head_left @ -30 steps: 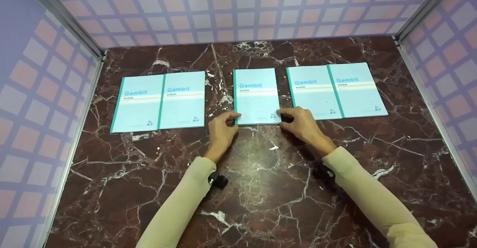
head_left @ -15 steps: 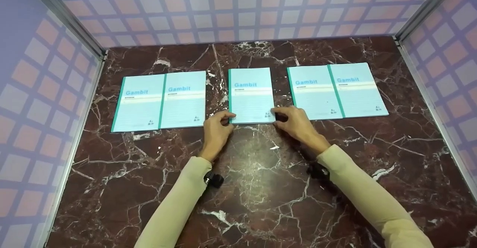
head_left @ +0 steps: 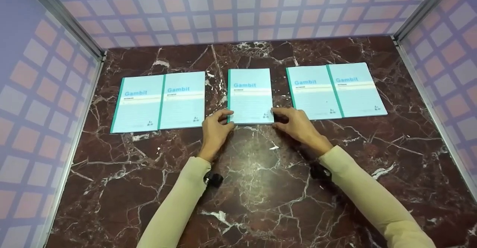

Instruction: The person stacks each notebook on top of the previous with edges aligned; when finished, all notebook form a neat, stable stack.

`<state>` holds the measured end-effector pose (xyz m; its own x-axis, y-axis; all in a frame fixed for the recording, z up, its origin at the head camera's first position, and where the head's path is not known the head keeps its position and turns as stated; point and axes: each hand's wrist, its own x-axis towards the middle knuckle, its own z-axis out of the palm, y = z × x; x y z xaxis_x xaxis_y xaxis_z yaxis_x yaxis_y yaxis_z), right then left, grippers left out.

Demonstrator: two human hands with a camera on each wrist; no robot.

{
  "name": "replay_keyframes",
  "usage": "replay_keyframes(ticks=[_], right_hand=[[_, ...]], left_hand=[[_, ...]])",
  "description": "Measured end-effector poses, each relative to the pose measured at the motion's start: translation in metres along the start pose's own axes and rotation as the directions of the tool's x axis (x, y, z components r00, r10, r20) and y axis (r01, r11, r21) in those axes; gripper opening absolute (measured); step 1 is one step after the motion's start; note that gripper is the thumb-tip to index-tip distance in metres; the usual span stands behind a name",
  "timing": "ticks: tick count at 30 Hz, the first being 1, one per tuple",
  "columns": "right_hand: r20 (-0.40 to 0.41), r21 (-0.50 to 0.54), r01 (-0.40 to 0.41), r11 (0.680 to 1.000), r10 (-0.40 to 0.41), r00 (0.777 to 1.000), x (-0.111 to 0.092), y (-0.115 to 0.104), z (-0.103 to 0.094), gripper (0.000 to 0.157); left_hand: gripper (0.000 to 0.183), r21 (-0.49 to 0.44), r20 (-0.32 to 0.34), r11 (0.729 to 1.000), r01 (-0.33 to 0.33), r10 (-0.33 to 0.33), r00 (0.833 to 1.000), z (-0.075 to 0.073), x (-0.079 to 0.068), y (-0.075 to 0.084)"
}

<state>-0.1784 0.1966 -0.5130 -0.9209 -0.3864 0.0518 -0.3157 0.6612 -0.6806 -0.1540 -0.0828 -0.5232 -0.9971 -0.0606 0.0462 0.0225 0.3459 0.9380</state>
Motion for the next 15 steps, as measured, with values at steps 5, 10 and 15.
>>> replay_keyframes(ticks=[5,10,15], right_hand=[[0.009,-0.013,0.003,1.000,-0.003,1.000,-0.0009,-0.0006,0.0008,0.048],[0.007,-0.013,-0.002,1.000,0.002,1.000,-0.0014,-0.0020,0.0009,0.049],[-0.002,-0.003,-0.028,1.000,0.028,1.000,-0.0009,-0.0031,0.0013,0.048]], left_hand=[[0.029,-0.007,-0.009,0.999,0.047,-0.047,0.999,-0.0015,-0.0018,0.0007],[0.029,-0.006,-0.008,0.999,0.047,-0.047,0.999,-0.0015,-0.0019,0.0005],[0.027,0.023,-0.007,0.999,0.030,-0.030,1.000,0.0002,-0.0013,-0.0005]])
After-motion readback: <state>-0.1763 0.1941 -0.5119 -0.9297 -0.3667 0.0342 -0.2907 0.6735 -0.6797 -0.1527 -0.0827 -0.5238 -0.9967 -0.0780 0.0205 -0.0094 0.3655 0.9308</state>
